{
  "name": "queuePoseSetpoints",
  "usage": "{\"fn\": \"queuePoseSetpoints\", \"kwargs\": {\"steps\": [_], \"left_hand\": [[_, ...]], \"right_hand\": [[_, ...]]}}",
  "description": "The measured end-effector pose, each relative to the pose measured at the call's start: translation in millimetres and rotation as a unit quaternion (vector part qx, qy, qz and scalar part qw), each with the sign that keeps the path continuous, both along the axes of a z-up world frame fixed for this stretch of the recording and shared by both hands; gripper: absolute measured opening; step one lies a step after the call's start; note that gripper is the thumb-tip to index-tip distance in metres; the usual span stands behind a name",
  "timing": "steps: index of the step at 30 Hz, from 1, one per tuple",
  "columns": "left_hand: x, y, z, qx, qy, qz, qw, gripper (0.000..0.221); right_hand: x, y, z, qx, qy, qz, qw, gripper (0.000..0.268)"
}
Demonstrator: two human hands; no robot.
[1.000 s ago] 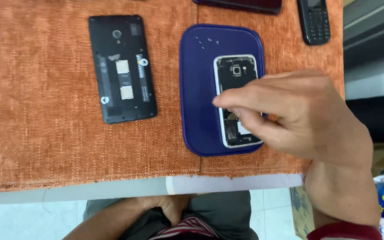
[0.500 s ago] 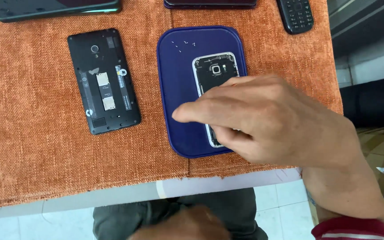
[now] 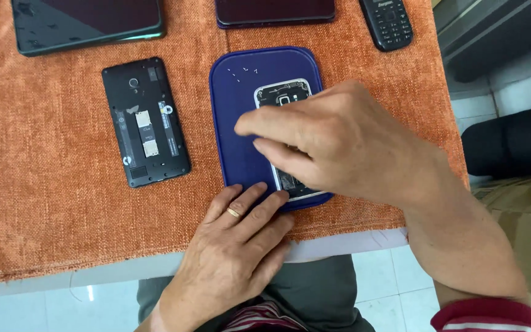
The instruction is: Disassembling and repairing a mobile phone using a prying tool on a workbench.
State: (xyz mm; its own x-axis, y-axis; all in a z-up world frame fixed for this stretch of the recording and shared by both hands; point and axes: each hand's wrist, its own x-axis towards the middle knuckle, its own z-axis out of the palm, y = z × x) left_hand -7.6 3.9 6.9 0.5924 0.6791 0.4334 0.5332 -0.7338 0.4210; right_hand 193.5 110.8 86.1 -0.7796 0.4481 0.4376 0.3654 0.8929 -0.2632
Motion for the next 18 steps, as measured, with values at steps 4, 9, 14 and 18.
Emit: {"fn": "queuePoseSetpoints", "kwargs": {"steps": [4,9,14,18], "left_hand": [[-0.6,1.5,0.7,-0.012,-0.017,-0.003,1.0,0.026],[-1.0,1.1,-0.6,-0.018,-0.012,-0.007,1.0,0.027],[2.0,1.5,-0.2,-0.014,0.024,-0.024,0.999,0.037],[2.3,0.7,-0.2,-0.007,0.027,-0.021,0.999,0.036]], "right_hand": [[0.3,1.1,4.4,-0.048,-0.002,0.034,0.998,0.033],[-0.4,-3.5,1.8,-0.027,-0.002,0.044,0.999,0.027],[-0.6,-3.2,3.6,-0.05,-0.014,0.056,0.997,0.043],[-2.6,-8.0,1.8,-0.034,-0.019,0.045,0.998,0.031]]}}
